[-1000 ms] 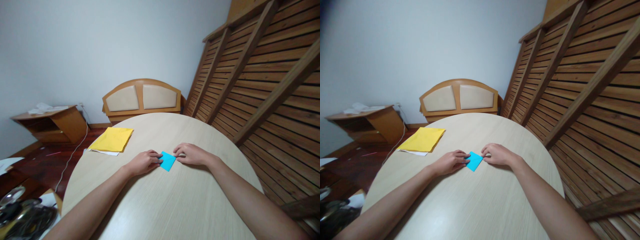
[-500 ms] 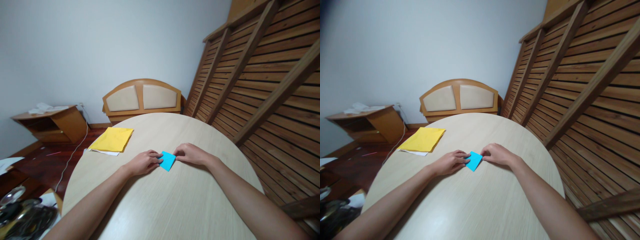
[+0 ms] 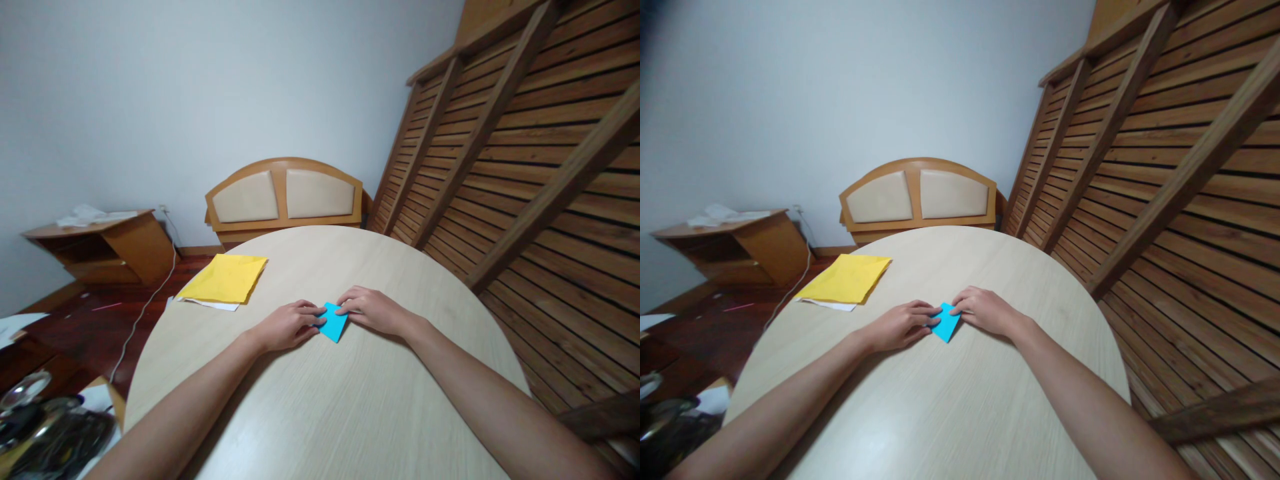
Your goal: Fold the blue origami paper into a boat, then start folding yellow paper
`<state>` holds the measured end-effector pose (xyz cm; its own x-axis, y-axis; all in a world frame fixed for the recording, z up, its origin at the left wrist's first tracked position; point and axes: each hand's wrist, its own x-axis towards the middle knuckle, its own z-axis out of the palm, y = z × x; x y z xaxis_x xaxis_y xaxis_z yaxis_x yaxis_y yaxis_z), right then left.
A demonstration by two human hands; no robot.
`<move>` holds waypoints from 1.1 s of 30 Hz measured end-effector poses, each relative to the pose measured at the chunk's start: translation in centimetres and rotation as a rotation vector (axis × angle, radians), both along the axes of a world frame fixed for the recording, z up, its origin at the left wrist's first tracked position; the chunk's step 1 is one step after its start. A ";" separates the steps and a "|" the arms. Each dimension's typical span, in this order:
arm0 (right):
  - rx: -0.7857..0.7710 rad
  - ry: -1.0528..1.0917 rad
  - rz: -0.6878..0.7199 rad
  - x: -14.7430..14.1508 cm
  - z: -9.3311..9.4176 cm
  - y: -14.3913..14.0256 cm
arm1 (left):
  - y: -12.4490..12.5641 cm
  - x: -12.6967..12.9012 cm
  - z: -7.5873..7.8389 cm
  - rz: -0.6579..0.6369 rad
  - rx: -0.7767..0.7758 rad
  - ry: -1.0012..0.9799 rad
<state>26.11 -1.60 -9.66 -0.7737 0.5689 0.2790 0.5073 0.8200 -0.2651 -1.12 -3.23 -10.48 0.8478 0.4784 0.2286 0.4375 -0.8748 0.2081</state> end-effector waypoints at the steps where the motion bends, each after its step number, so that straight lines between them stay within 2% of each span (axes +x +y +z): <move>1: 0.001 -0.001 -0.001 0.0 0.0 0.0 | 0.0 0.0 0.0 0.007 0.003 -0.004; 10: -0.058 0.068 -0.077 0.1 0.2 -0.2 | -0.1 0.2 -0.4 0.059 0.022 -0.055; 20: -0.064 0.123 -0.127 -0.1 0.9 -0.8 | 0.2 0.5 -1.1 0.286 0.144 -0.174; 25: -0.133 0.230 -0.168 -0.5 0.9 -1.1 | 0.0 0.8 -1.1 0.328 0.181 -0.299; 29: -0.266 0.339 -0.201 -0.8 0.5 -1.1 | -0.2 1.2 -0.9 0.361 0.103 -0.378; 33: -0.394 0.441 -0.210 -1.1 0.3 -0.9 | -0.5 1.6 -0.4 0.397 -0.092 -0.479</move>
